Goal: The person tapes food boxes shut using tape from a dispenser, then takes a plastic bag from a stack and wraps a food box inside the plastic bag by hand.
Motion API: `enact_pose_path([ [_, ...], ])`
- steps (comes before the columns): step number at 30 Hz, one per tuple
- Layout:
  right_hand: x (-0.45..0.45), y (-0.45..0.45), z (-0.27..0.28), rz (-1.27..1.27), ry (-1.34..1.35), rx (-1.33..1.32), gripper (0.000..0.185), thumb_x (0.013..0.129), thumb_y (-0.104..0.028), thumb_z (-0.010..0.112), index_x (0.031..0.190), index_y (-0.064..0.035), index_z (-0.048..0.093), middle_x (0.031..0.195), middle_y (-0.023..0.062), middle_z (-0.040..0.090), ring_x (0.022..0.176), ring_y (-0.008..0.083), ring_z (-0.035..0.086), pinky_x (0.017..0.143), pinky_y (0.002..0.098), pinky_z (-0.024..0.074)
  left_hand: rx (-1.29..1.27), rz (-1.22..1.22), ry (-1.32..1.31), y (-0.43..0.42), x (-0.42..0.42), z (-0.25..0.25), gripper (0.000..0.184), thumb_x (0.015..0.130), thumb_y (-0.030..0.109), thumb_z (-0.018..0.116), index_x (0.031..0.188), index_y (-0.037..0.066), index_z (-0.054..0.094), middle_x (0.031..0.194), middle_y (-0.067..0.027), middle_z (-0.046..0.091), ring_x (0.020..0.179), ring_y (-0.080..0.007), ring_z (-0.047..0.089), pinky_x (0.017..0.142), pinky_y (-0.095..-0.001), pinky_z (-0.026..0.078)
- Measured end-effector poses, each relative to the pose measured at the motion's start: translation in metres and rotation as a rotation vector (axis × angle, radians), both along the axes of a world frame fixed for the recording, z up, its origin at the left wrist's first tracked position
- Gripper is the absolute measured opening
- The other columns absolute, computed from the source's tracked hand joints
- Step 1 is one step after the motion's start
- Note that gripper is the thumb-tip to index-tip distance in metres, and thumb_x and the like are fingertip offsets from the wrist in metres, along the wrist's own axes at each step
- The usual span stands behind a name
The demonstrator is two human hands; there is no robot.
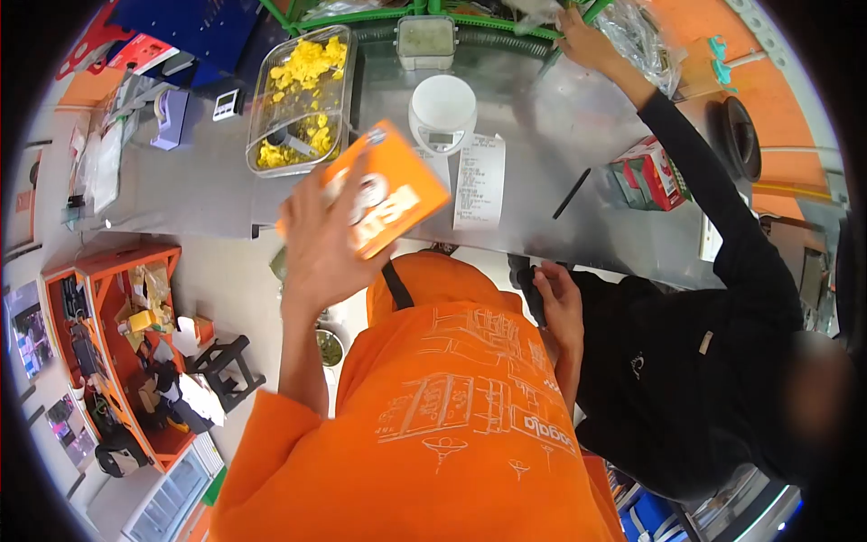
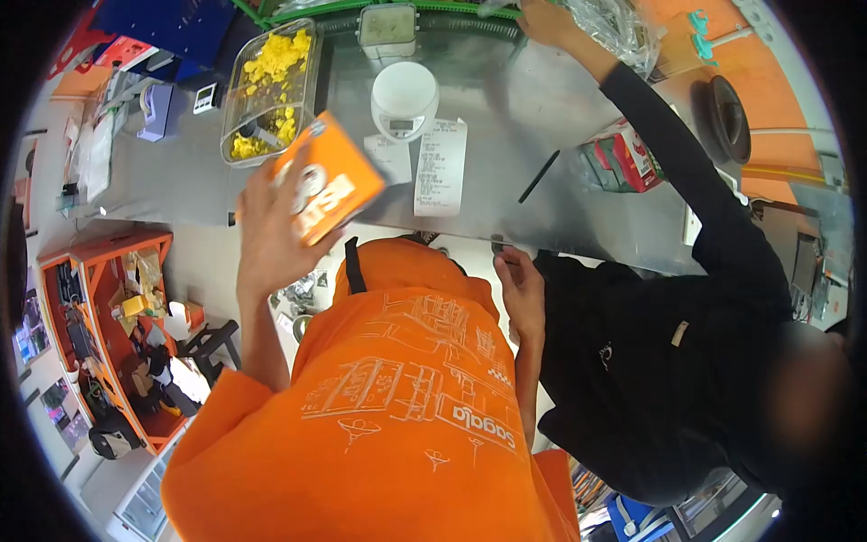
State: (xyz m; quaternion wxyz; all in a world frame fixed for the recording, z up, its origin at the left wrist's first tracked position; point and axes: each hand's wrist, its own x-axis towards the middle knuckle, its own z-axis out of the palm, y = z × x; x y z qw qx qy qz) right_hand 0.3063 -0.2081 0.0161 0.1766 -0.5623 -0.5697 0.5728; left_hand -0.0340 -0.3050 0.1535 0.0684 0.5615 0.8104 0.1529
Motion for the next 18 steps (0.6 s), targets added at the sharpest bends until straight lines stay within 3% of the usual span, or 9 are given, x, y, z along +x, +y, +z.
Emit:
enact_pose_path([
  [6,-0.013,-0.021,-0.033,0.156,0.042,0.069,0.034,0.095,-0.019,0.065,0.123,-0.0010,0.060,0.105,0.0118,0.070,0.089,0.0183,0.068,0.077,0.0306,0.0530,-0.145,0.328,0.079,-0.112,0.022,-0.006,0.108,0.062,0.030,0.087,0.154,0.021,0.031,0.132,-0.0233,0.042,0.125,-0.0380,0.040,0.103,-0.0504,0.029],
  [11,-0.011,-0.049,-0.071,0.148,0.119,0.007,0.037,0.094,-0.017,0.066,0.126,-0.0010,0.057,0.102,0.0116,0.070,0.086,0.0166,0.067,0.076,0.0296,0.0528,-0.237,0.375,0.094,-0.147,0.056,0.000,0.109,0.061,0.032,0.087,0.154,0.021,0.032,0.132,-0.0228,0.041,0.125,-0.0366,0.041,0.103,-0.0497,0.030],
  [14,-0.016,-0.042,-0.061,0.155,0.168,-0.078,0.049,0.095,-0.010,0.062,0.139,-0.0019,0.042,0.103,0.0095,0.067,0.088,0.0155,0.067,0.077,0.0262,0.0512,-0.203,0.309,0.051,-0.154,0.074,-0.001,0.106,0.062,0.031,0.087,0.153,0.020,0.034,0.133,-0.0232,0.041,0.125,-0.0374,0.041,0.104,-0.0501,0.030],
  [16,-0.032,-0.027,-0.058,-0.091,0.484,0.066,0.064,0.095,-0.006,0.060,0.150,-0.0035,0.027,0.106,0.0105,0.066,0.088,0.0155,0.067,0.075,0.0249,0.0510,-0.184,0.270,0.028,-0.162,0.082,-0.003,0.106,0.061,0.030,0.086,0.152,0.019,0.035,0.132,-0.0239,0.040,0.126,-0.0383,0.040,0.104,-0.0504,0.030],
  [18,-0.062,-0.003,-0.048,-0.102,0.534,0.161,0.075,0.095,-0.005,0.060,0.154,-0.0050,0.014,0.108,0.0106,0.066,0.086,0.0161,0.068,0.073,0.0247,0.0506,-0.162,0.248,0.004,-0.168,0.089,-0.002,0.106,0.060,0.030,0.086,0.152,0.018,0.035,0.132,-0.0243,0.040,0.126,-0.0386,0.040,0.103,-0.0507,0.030],
])
